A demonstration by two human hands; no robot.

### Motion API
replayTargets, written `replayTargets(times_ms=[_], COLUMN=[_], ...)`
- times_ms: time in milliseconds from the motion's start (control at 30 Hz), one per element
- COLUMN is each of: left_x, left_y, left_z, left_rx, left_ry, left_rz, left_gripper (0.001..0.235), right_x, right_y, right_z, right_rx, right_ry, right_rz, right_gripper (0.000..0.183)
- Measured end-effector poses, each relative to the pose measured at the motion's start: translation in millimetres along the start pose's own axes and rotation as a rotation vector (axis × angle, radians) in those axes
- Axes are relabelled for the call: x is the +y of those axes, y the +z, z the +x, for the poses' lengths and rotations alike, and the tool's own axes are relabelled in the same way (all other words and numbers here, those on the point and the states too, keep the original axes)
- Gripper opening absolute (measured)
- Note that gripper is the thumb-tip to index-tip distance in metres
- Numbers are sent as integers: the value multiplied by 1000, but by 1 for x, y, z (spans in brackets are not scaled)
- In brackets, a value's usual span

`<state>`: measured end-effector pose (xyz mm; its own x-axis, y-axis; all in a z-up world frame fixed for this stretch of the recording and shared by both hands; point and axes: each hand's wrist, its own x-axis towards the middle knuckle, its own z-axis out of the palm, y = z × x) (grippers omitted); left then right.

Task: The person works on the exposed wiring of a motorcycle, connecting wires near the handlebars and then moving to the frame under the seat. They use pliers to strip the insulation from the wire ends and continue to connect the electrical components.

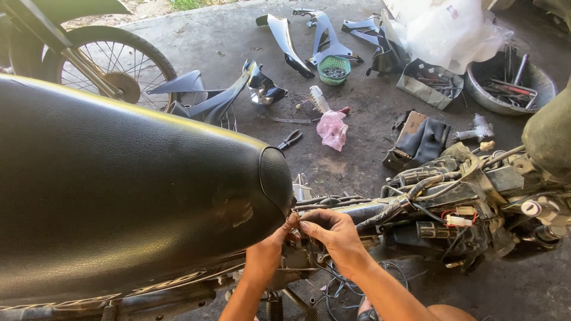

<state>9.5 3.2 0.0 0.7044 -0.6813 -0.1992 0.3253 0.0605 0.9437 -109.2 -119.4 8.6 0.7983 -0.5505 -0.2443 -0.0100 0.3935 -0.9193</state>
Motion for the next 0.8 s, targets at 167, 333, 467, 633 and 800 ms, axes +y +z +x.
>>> replayTargets(times_ms=[167, 333, 467, 633, 800], left_x=[5, -5, -3, 2, 1], left_y=[3, 2, 3, 5, 6], left_z=[-4, -1, -3, -6, -6], left_rx=[-21, 28, 61, 72, 88], left_ry=[7, -42, -95, -107, -103], left_rz=[-5, -47, -93, -115, -143], left_gripper=[28, 29, 31, 31, 29], right_x=[0, -3, -1, 2, 1], right_y=[2, 6, 6, 6, 7], right_z=[-1, -2, -1, 0, -1], right_rx=[-43, -35, -9, -11, -9], right_ry=[-3, 4, 23, 30, 32], right_rz=[24, 20, 33, 77, 85], right_gripper=[13, 13, 13, 14, 15])
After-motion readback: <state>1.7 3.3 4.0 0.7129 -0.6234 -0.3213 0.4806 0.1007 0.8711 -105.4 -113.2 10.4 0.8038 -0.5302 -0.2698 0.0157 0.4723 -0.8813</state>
